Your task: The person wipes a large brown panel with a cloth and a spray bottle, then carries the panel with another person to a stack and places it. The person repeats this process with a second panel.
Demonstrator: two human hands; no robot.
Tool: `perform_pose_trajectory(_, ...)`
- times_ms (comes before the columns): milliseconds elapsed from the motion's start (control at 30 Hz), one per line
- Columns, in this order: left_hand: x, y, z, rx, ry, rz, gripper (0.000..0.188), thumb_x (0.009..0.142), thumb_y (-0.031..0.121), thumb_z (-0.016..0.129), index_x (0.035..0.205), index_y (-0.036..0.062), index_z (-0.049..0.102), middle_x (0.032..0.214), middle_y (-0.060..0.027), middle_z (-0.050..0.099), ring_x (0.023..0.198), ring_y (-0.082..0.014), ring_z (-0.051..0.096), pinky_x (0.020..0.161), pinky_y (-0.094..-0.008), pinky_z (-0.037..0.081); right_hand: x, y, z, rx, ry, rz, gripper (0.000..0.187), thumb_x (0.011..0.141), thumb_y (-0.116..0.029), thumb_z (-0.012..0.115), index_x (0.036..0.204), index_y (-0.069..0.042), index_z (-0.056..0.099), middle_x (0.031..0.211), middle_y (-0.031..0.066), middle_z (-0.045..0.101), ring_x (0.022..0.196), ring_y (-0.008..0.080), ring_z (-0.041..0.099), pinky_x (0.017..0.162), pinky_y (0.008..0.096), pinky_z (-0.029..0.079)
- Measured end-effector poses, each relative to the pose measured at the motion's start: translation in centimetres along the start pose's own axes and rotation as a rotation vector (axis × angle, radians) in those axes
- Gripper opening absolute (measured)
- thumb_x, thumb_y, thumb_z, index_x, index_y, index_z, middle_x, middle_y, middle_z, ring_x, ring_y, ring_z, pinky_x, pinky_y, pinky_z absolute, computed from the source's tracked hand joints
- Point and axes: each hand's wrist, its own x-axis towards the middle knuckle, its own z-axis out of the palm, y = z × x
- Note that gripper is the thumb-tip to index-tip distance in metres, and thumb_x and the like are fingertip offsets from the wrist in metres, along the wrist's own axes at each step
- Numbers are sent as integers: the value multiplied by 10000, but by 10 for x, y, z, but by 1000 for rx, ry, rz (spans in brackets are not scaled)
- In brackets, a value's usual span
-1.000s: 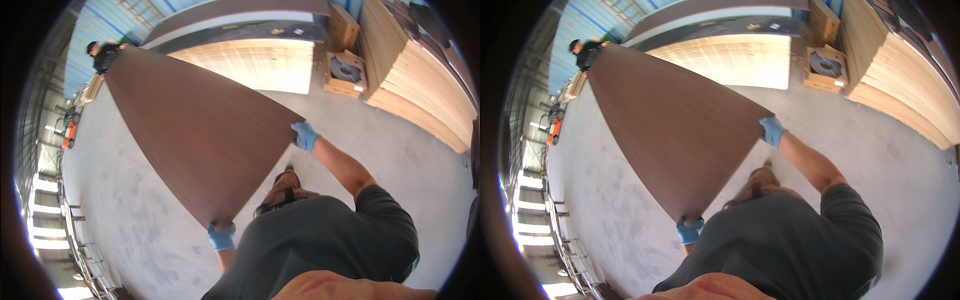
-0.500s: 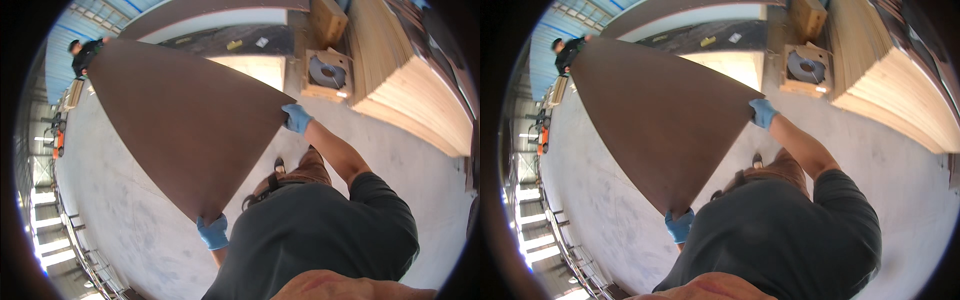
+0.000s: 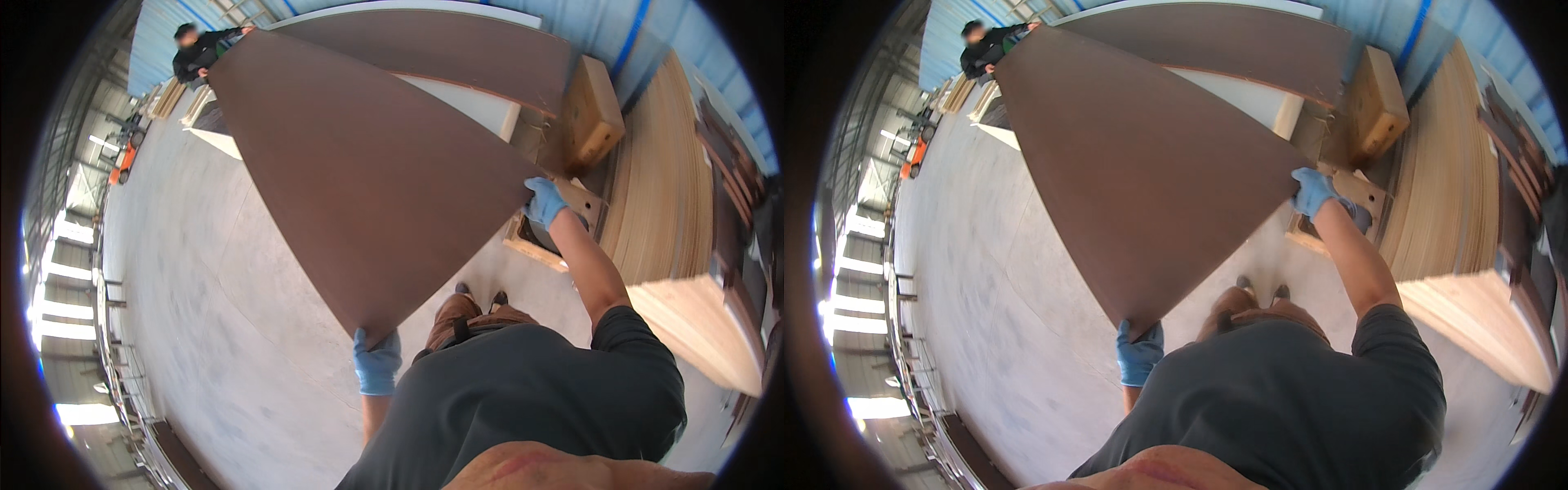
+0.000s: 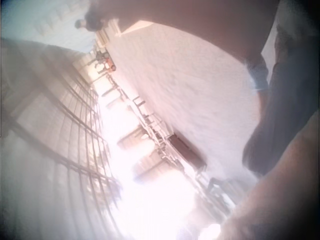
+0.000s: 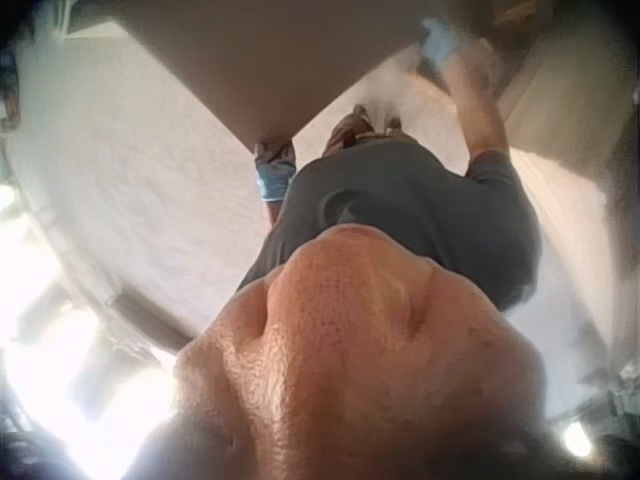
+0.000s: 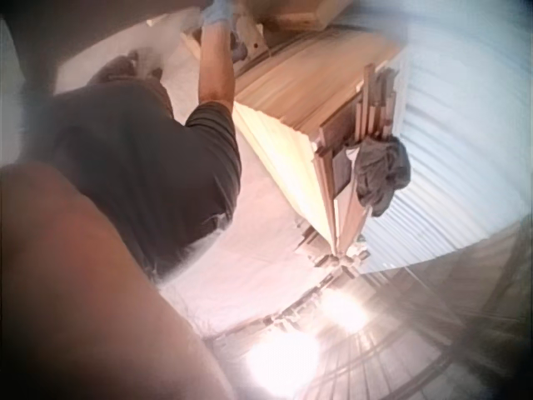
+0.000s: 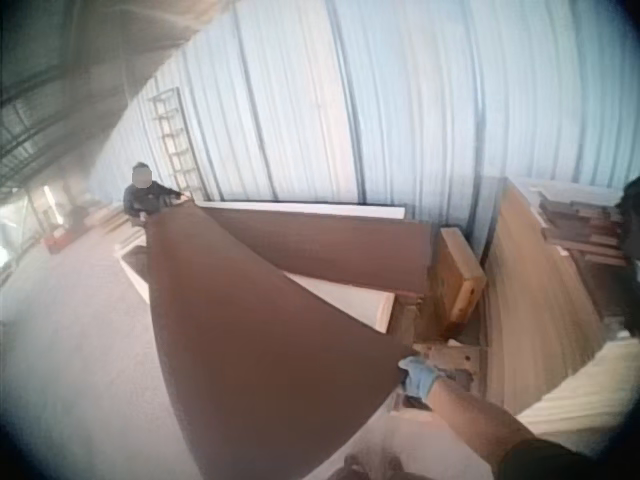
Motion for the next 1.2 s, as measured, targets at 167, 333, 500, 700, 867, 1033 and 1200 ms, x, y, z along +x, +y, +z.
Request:
perform_pose_trajectory(167, 40, -66, 67, 130, -6, -172, 561, 994, 336, 596, 1443, 30, 455, 1442, -172, 512, 1324, -331, 501, 1187, -451, 374, 105, -67, -31, -156, 67, -97, 262, 907, -153, 602, 1167, -132, 620, 1144, 75, 670, 1062, 286, 641, 858, 445, 559)
perform_pose_trajectory(333, 84, -107, 108, 110, 139, -285, 552, 1010, 350, 600, 1444, 45, 447, 1455, -189, 485, 1342, -358, 476, 1162, -474, 409, 172, -119, -38, -114, 92, -37, 269, 898, -132, 588, 1166, -140, 617, 1163, 79, 664, 1063, 293, 635, 899, 459, 546)
perform_pose_trajectory(500, 101, -161, 167, 156, 132, -231, 616, 1026, 372, 561, 1503, 34, 368, 1522, -221, 408, 1385, -373, 431, 1186, -481, 364, 225, -161, -34, -101, 168, 25, 333, 906, -126, 578, 1238, -134, 604, 1221, 80, 651, 1098, 276, 622, 958, 429, 525)
perform_pose_trajectory(700, 82, -209, 275, 277, 163, -299, 650, 1034, 406, 489, 1529, 11, 341, 1556, -217, 387, 1405, -360, 416, 1204, -467, 320, 256, -213, -37, -118, 227, 94, 374, 917, -161, 594, 1290, -128, 589, 1295, 57, 618, 1152, 253, 597, 990, 429, 501)
perform_pose_trajectory(867, 92, -240, 298, 374, 102, -207, 555, 1032, 356, 520, 1467, 23, 429, 1483, -188, 478, 1355, -316, 473, 1163, -421, 385, 257, -269, -29, -232, 67, 45, 351, 933, -224, 601, 1274, -139, 595, 1306, 33, 615, 1169, 214, 576, 924, 403, 479)
perform_pose_trajectory(1033, 124, -277, 297, 148, 336, -347, 461, 1026, 306, 574, 1384, 25, 499, 1381, -165, 548, 1251, -282, 544, 1083, -380, 472, 276, -326, -9, -415, 272, 35, 315, 943, -242, 604, 1239, -135, 621, 1243, 33, 649, 1129, 204, 595, 902, 397, 480)
perform_pose_trajectory(1200, 157, -315, 288, 205, 108, -420, 487, 1000, 280, 624, 1393, 27, 485, 1397, -171, 533, 1268, -318, 531, 1070, -464, 488, 326, -353, -33, -316, 152, -19, 343, 956, -246, 597, 1282, -140, 590, 1307, 45, 620, 1188, 230, 586, 970, 417, 483)
